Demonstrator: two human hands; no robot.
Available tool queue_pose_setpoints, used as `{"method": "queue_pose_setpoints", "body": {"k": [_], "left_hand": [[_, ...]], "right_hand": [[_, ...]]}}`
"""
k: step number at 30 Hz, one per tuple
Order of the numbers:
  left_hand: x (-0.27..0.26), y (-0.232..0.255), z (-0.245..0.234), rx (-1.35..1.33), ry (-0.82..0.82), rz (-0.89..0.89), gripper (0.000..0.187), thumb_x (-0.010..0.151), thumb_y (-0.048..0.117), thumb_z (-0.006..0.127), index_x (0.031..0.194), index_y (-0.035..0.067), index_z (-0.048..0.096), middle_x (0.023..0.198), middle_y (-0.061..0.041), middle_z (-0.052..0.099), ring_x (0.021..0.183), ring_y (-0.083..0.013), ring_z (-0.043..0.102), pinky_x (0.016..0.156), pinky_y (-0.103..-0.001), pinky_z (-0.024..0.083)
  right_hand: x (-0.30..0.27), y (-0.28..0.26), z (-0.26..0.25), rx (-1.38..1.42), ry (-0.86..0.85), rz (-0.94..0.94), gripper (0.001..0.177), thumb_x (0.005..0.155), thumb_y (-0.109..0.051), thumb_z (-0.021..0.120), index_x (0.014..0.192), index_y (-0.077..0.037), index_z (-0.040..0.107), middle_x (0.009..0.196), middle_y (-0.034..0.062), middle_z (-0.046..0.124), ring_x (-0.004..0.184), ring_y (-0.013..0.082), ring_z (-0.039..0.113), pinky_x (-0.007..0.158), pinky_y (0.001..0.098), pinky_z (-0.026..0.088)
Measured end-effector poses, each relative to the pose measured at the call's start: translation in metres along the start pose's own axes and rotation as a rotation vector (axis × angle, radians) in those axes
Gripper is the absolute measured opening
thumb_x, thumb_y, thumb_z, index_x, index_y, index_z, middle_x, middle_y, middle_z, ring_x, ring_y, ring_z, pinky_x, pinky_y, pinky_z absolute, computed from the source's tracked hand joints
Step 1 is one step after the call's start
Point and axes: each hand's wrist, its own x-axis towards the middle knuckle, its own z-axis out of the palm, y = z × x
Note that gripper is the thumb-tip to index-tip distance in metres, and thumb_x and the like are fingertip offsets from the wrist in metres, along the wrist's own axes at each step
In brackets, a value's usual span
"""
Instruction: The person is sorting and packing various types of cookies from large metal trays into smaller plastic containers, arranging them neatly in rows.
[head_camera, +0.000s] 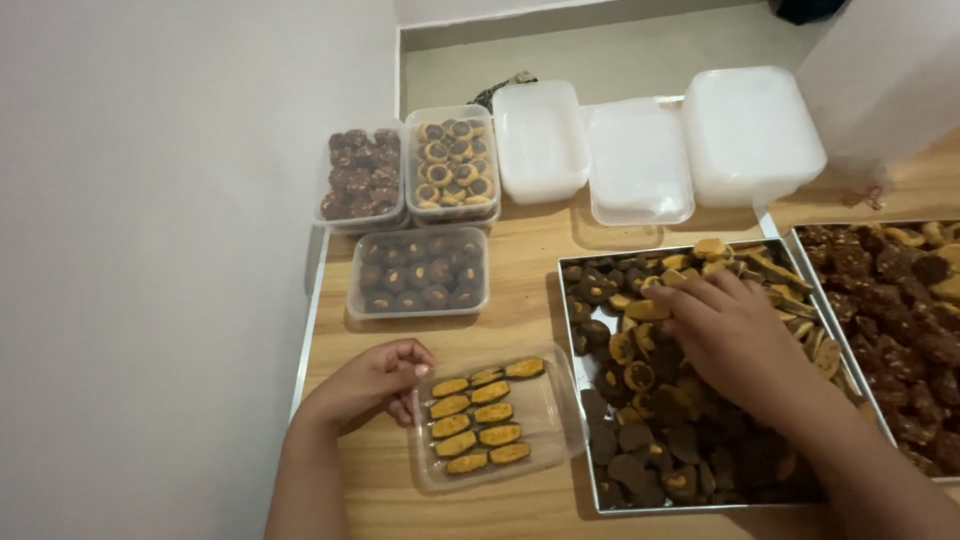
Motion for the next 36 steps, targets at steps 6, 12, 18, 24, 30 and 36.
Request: {"method": "queue_pose_setpoints", "body": {"k": [6,12,18,24,30,36], "left_hand": [[0.002,-0.003,-0.002,-0.003,-0.031,0.014,0.019,0.096,0.022,0.068,0.104,0.006,0.062,0.065,-0.015,0.064,0.053,-0.0197,0.064,0.058,-0.033,0.062],[-0.002,0.001,-0.001,0.016,-0.064,0.012,0.02,0.097,0.025,0.068,0.1,0.007,0.059,0.068,-0.017,0.069,0.055,-0.0199,0.066,0.057,-0.03,0.059],[0.005,-0.009,-0.006,-0.019,-0.105,0.057,0.022,0.096,0.025,0.069,0.102,0.006,0.059,0.067,-0.015,0.068,0.055,-0.0195,0.067,0.058,-0.035,0.063],[0.004,-0.008,-0.006,-0.029,-0.109,0.06,0.021,0.096,0.024,0.069,0.101,0.007,0.059,0.068,-0.013,0.065,0.057,-0.0188,0.066,0.06,-0.036,0.064],[0.004,-0.007,-0.005,-0.03,-0.104,0.055,0.022,0.096,0.025,0.07,0.102,0.008,0.059,0.067,-0.012,0.064,0.057,-0.0181,0.065,0.059,-0.036,0.064],[0.003,-0.005,-0.004,-0.019,-0.102,0.042,0.022,0.097,0.025,0.069,0.103,0.007,0.058,0.068,-0.014,0.066,0.057,-0.0189,0.066,0.059,-0.033,0.062]], "right_hand": [[0.009,-0.045,-0.027,0.175,-0.004,-0.148,0.036,0.09,-0.019,0.064,0.125,-0.018,0.07,0.116,0.0003,0.075,0.106,0.0263,0.06,0.087,0.045,0.046],[0.018,-0.077,-0.005,0.18,-0.067,-0.315,0.027,0.092,-0.024,0.065,0.119,-0.021,0.07,0.11,-0.0032,0.073,0.097,0.0261,0.058,0.076,0.0439,0.041],[0.025,-0.1,0.014,0.149,-0.156,-0.392,0.03,0.083,-0.011,0.064,0.112,-0.017,0.069,0.105,-0.0028,0.071,0.094,0.0275,0.055,0.075,0.0459,0.04],[0.025,-0.107,0.028,0.195,-0.225,-0.35,0.029,0.085,-0.011,0.063,0.113,-0.019,0.068,0.099,-0.0031,0.069,0.092,0.0267,0.054,0.079,0.0447,0.039],[0.029,-0.105,0.043,0.166,-0.183,-0.317,0.033,0.085,-0.015,0.066,0.118,-0.021,0.067,0.106,-0.0041,0.072,0.096,0.0263,0.058,0.082,0.0456,0.04],[0.028,-0.106,0.05,0.142,-0.205,-0.328,0.03,0.085,-0.015,0.067,0.115,-0.019,0.067,0.098,-0.0031,0.071,0.094,0.0264,0.056,0.08,0.0459,0.038]]}}
